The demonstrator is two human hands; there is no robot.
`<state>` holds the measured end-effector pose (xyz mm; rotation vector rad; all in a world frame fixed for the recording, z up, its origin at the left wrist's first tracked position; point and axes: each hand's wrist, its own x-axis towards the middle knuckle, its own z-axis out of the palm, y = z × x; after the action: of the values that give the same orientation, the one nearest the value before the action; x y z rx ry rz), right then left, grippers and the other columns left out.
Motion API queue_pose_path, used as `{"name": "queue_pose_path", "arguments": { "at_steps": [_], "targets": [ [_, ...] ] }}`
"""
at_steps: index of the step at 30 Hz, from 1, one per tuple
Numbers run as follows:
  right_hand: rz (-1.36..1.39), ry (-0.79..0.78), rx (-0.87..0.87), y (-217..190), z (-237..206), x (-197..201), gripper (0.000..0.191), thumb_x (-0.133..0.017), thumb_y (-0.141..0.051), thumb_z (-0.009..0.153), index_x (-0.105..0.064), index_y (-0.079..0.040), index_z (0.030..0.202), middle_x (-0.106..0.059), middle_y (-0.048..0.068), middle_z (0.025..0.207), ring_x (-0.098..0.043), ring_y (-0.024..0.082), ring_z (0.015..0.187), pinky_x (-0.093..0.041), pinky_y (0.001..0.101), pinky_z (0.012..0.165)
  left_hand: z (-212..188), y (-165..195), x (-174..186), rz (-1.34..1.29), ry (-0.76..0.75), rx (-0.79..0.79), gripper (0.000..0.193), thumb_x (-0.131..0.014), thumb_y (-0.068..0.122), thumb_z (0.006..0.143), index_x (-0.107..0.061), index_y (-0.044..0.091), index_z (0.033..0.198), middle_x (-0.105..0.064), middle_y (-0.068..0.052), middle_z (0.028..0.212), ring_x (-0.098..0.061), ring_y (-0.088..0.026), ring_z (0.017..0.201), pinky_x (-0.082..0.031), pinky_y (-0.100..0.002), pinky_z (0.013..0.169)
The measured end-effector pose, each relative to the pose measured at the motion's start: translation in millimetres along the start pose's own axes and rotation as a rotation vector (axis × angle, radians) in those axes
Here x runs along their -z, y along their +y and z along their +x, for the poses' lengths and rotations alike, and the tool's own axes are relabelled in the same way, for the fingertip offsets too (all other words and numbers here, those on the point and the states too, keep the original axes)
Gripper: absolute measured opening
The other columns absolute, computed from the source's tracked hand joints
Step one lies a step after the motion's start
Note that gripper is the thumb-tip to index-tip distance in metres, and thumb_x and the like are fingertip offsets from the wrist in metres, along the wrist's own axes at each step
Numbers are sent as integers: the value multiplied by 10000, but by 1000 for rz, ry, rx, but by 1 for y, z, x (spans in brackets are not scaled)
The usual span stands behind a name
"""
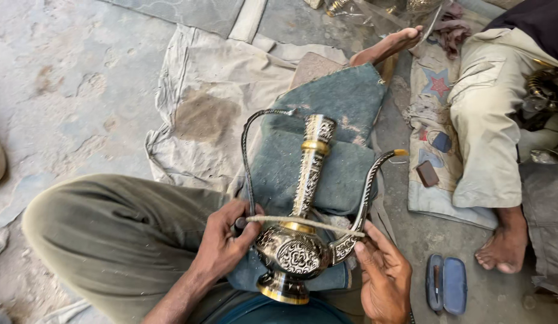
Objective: The person sits on the floor and uses a hammer and chisel to shape and refine the handle of an ornate metal pitcher. They repeatedly reposition the chisel and strike it with the hammer to work on the curved metal handle.
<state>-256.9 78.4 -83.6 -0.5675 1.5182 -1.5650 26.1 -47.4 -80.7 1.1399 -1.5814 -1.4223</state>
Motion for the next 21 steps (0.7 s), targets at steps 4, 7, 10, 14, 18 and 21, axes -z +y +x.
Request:
{"name": "queue_pose_path", "arguments": {
  "at_steps": [4, 7, 10, 14, 18, 21],
  "targets": [
    [19, -5, 39, -23, 24, -2, 510, -675, 32, 912, -570, 127, 1402, -721, 186, 1167, -699, 161, 993, -565, 251, 856, 50, 18, -15, 244, 38, -122, 216, -706, 181, 879, -706, 10, 1009, -560, -94, 745, -514, -154, 695, -414, -329, 607],
    [-478, 115, 17, -33, 28, 2, 432, -728, 2, 903, -680, 29, 1331, -741, 191, 991, -662, 178, 716, -548, 280, 615, 61, 27, -15, 362, 166, -224, 369, -753, 201, 819, -667, -8, 1110, -564, -65, 709, -523, -138, 650, -447, -321, 568],
    [-803, 143, 294, -25, 16, 7, 202, -781, -22, 901, -791, 7, 1101, -754, 151, 878, -630, 159, 710, -451, 278, 575, 53, 29, -14, 536, 332, -460, 390, -864, 243, 812, -685, 27, 1083, -537, -8, 608, -480, -146, 568, -404, -333, 493],
    [-655, -53, 595, -13, -7, 2, 152, -778, -49, 835, -755, -37, 986, -774, 80, 964, -758, 104, 855, -583, 226, 683, 21, 32, -20, 466, 521, -717, 427, -905, 229, 836, -624, 19, 1080, -599, -17, 700, -555, -136, 659, -437, -311, 557],
    [-808, 35, 584, -35, -17, -19, 168, -773, -36, 834, -754, -32, 1001, -791, 86, 1023, -767, 111, 784, -510, 201, 551, -11, 33, -23, 498, 316, -965, 352, -841, 244, 749, -613, 100, 975, -574, 16, 679, -521, -181, 646, -436, -337, 579],
    [-813, 149, 626, -64, -10, -36, 203, -728, 0, 921, -728, -4, 1125, -759, 134, 1110, -736, 169, 910, -545, 261, 718, -30, 27, -33, 585, -60, -1163, 432, -768, 303, 718, -596, 76, 1043, -564, -3, 795, -523, -189, 757, -429, -327, 645]
  ]
}}
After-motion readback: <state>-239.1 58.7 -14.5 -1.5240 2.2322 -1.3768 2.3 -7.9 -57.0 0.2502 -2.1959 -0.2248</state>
